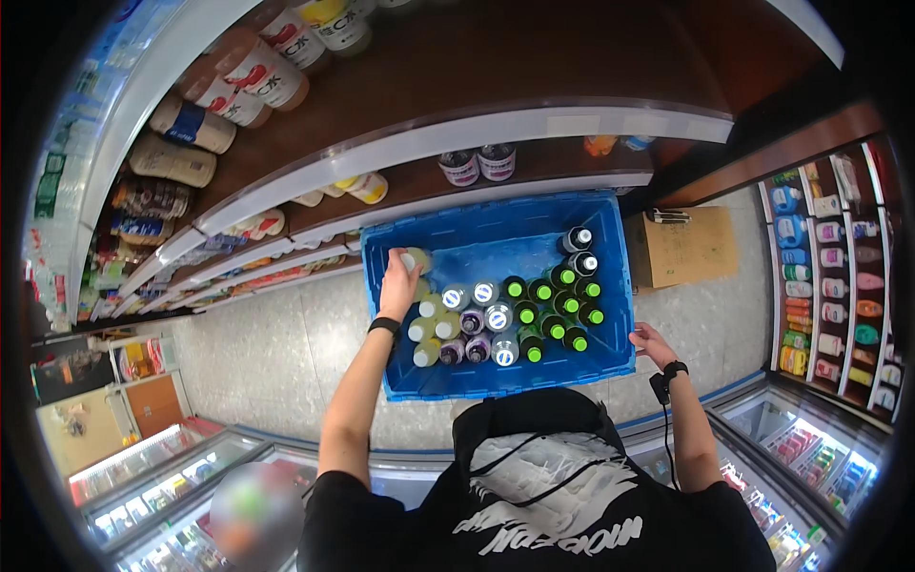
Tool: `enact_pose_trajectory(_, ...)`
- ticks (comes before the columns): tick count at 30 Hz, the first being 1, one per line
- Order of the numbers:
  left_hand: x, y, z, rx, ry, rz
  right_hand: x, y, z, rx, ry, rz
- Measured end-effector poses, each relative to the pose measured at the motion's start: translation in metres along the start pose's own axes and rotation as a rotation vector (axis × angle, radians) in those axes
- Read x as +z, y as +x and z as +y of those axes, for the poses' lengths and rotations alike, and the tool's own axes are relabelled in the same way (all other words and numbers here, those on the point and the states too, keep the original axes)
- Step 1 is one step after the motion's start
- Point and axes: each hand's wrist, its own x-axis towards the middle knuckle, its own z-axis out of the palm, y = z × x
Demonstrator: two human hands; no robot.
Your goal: The person transfers various bottled beverages from a blue plastic crate onto a store shelf. They pick up bottles one by one, including green-capped and white-capped varieties, and place them in rows on the shelf. The person occasionally adjusts the bottles to align them neatly.
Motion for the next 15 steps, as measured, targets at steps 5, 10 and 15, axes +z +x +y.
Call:
enact_pose_trajectory(5,0.077,0.034,-0.057,0.0,0.291,-0.028,0.014,0.0,0.002,-0.013,-0.056,0.097)
enact_pose_trajectory(10,0.101,0.048,-0.073,-0.173,0.354,-0.064,0.029,-0.002,0.017,-0.157,-0.205,0.273)
enact_pose_trajectory(15,0.11,0.051,-0.087,-0.16,0.524,0.041,0.022,-0.011,0.0,0.024,-0.113,0.201)
